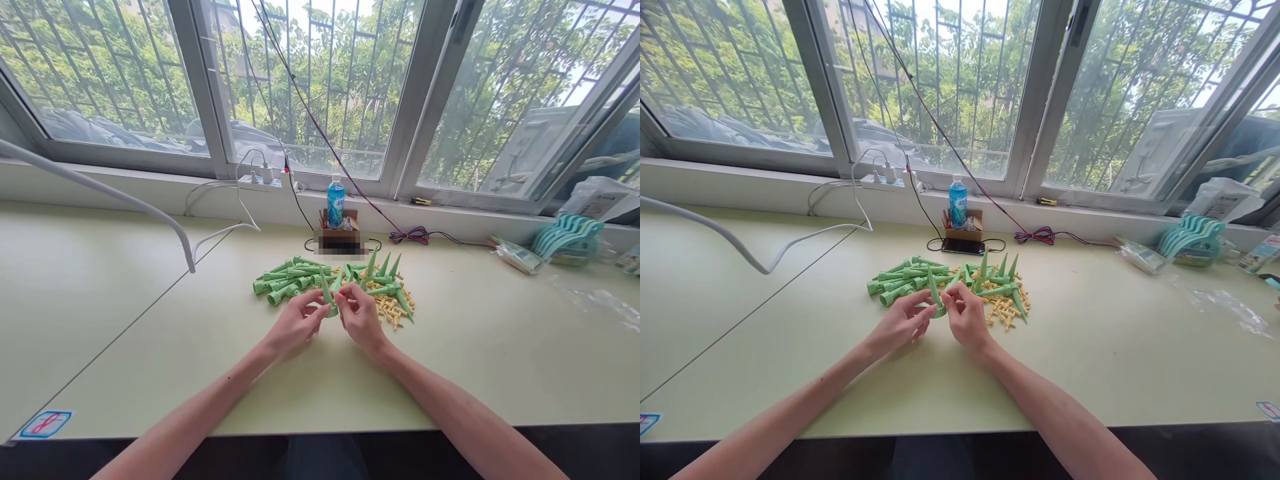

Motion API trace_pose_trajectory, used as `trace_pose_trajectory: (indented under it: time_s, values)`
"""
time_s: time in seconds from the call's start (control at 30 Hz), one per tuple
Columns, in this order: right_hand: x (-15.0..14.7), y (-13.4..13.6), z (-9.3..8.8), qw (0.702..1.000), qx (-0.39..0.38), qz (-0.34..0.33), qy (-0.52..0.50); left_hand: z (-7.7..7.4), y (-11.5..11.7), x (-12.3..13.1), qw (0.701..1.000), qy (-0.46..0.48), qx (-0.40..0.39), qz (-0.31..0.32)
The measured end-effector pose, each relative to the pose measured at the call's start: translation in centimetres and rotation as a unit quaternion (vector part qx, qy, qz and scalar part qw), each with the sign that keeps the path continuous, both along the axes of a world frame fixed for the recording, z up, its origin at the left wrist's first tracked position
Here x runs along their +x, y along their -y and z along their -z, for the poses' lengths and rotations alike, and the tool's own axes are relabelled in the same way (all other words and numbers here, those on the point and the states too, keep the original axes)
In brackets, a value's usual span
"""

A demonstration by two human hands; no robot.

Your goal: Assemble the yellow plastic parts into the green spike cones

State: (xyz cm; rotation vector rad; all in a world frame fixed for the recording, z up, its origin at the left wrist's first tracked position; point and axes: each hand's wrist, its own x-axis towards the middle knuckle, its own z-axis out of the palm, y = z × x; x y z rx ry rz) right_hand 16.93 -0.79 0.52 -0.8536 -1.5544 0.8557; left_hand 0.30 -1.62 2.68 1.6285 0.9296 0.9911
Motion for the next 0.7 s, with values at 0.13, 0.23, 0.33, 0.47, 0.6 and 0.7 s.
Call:
trace_pose_trajectory:
  time_s: [0.13, 0.23, 0.33, 0.47, 0.6, 0.7]
  values:
    - [-0.01, 0.06, -0.11, 1.0, -0.015, -0.003, -0.001, 0.75, -0.23, 0.04, 0.994, -0.047, 0.091, -0.044]
    - [-0.08, 0.06, -0.16, 1.0, -0.016, -0.001, -0.004, 1.12, -0.38, 0.03, 0.985, -0.067, 0.145, -0.065]
    - [-0.21, 0.09, -0.17, 1.0, -0.015, 0.008, -0.001, 1.03, -0.36, 0.16, 0.985, -0.074, 0.142, -0.069]
    - [-0.31, 0.16, -0.16, 0.999, -0.012, 0.033, 0.003, 0.67, -0.31, 0.47, 0.994, -0.049, 0.055, -0.078]
    - [-0.26, 0.2, -0.22, 0.998, -0.006, 0.068, -0.005, 0.47, -0.43, 0.61, 0.997, -0.018, -0.043, -0.061]
    - [-0.23, 0.2, -0.22, 0.997, 0.006, 0.071, -0.007, 0.3, -0.54, 0.59, 0.99, 0.011, -0.137, -0.007]
